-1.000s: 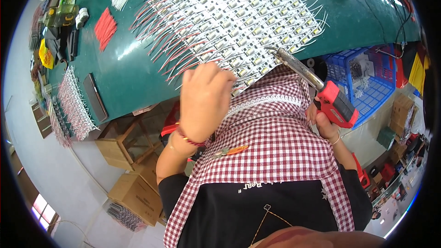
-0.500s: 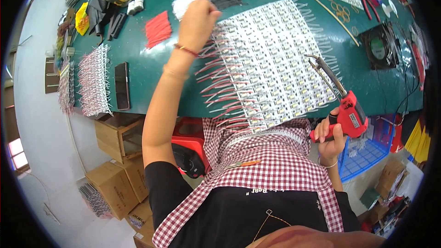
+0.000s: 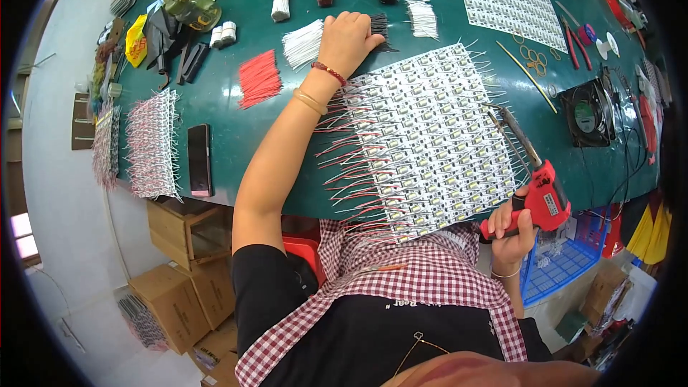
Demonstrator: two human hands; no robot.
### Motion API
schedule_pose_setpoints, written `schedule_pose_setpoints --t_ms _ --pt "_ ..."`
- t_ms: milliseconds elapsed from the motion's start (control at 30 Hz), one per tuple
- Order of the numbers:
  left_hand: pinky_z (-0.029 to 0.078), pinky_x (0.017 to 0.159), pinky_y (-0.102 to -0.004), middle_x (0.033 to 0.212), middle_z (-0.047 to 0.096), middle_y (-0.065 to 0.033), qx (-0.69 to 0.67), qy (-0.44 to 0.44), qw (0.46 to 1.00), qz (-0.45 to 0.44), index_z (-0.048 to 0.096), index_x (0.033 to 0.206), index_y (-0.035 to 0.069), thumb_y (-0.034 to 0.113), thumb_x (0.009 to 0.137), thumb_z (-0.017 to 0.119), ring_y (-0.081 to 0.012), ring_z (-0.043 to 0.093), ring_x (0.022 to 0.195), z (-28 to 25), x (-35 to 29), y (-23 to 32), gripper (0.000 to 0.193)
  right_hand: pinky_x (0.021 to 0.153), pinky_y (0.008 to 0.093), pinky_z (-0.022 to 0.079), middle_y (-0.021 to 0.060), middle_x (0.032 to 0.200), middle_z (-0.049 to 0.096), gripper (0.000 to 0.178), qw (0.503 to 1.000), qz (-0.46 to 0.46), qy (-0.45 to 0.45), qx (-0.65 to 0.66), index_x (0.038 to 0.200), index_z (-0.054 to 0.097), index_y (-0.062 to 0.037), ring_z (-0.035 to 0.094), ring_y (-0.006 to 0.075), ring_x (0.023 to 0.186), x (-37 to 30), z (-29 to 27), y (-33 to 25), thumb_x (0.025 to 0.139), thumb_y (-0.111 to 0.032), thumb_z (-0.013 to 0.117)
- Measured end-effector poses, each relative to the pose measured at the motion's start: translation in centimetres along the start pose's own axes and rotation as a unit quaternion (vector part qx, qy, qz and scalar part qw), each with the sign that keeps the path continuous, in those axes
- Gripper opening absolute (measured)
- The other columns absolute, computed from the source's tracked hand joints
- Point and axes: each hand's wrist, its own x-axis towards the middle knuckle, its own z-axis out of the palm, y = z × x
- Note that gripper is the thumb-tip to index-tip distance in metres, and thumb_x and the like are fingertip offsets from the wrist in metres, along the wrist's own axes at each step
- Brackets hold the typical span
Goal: The person solders wires to an LED circuit board array using a handheld soldering tool while positioning the wires and board sections by hand.
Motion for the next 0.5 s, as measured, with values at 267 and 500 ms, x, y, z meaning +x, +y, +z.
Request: schedule_pose_setpoints --t_ms 267,500 --pt "0.035 0.073 -0.0376 0.074 0.057 -0.0015 0.000 -0.059 0.998 0.026 0.056 0.073 0.012 0.035 0.076 0.079 -0.0229 0.055 0.077 -2.6 -0.1 -0.8 0.033 0.047 0.0248 0.042 0.0020 0.065 0.047 0.041 1.000 -0.002 -0.024 0.008 0.123 0.042 -0.0008 0.042 0.0078 0.046 0.4 0.8 0.0 0.100 -0.033 0.053" --pt "0.041 0.076 -0.0412 0.091 0.060 -0.0034 0.073 -0.052 0.991 -0.098 0.062 0.094 0.011 0.026 0.077 0.078 -0.0260 0.058 0.093 -7.1 -3.2 -4.3 0.028 0.047 0.0245 0.042 0.0019 0.064 0.046 0.041 1.000 0.001 -0.011 -0.001 0.123 0.043 -0.0010 0.042 0.0076 0.046 0.4 0.6 0.0 0.100 -0.033 0.053"
